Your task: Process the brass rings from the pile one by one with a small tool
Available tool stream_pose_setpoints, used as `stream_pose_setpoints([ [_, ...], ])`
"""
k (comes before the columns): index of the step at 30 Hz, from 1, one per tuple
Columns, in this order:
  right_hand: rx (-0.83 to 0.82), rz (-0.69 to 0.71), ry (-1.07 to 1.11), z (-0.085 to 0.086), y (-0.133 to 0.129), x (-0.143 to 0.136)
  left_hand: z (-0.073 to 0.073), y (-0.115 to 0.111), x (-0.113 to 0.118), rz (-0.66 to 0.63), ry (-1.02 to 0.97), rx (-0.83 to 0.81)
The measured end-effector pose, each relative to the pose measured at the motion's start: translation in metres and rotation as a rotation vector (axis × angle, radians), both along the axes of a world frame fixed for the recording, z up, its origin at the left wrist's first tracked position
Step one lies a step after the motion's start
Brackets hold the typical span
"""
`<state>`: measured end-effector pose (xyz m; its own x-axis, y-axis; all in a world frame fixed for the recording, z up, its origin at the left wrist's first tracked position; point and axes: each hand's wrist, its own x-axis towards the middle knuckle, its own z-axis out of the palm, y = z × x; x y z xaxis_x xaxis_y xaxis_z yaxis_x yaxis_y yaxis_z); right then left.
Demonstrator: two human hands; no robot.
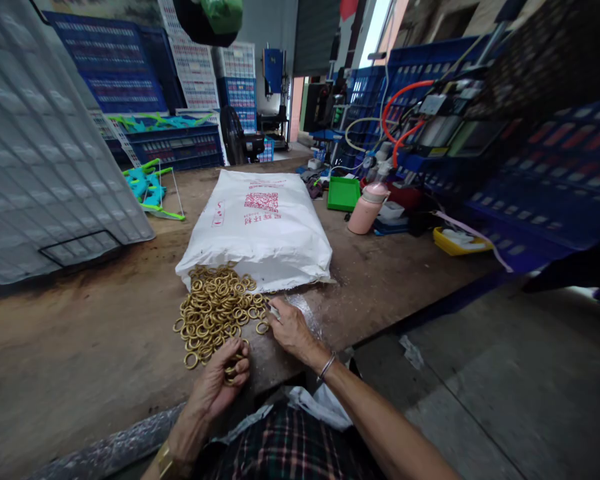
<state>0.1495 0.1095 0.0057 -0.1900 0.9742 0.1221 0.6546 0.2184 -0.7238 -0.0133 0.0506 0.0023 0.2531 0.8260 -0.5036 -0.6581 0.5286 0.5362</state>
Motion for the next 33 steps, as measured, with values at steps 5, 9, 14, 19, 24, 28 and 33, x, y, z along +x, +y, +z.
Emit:
stream_pose_setpoints([
  [5, 0.021, 0.143, 0.103, 0.01, -0.015, -0.013, 0.001, 0.005, 0.004, -0.002, 0.331, 0.159],
  [9, 0.031, 0.194, 0.086, 0.012, -0.02, -0.021, -0.006, 0.004, 0.003, -0.034, 0.505, 0.289],
  [14, -0.138, 0.103, 0.21, 0.008, -0.021, -0.025, -0.007, 0.002, 0.001, 0.034, 0.705, 0.341],
  [19, -0.35, 0.08, 0.321, -0.004, -0.023, -0.026, 0.002, 0.002, 0.002, 0.114, 0.823, 0.478],
  [24, -0.411, 0.054, 0.38, -0.005, -0.024, -0.029, 0.005, -0.002, 0.001, 0.026, 0.759, 0.385],
  [28, -0.308, 0.028, 0.346, 0.001, -0.023, -0.033, 0.0, -0.004, -0.001, -0.076, 0.639, 0.315],
  [33, -0.255, 0.054, 0.3, 0.001, -0.025, -0.034, 0.0, -0.003, -0.002, -0.127, 0.477, 0.258],
])
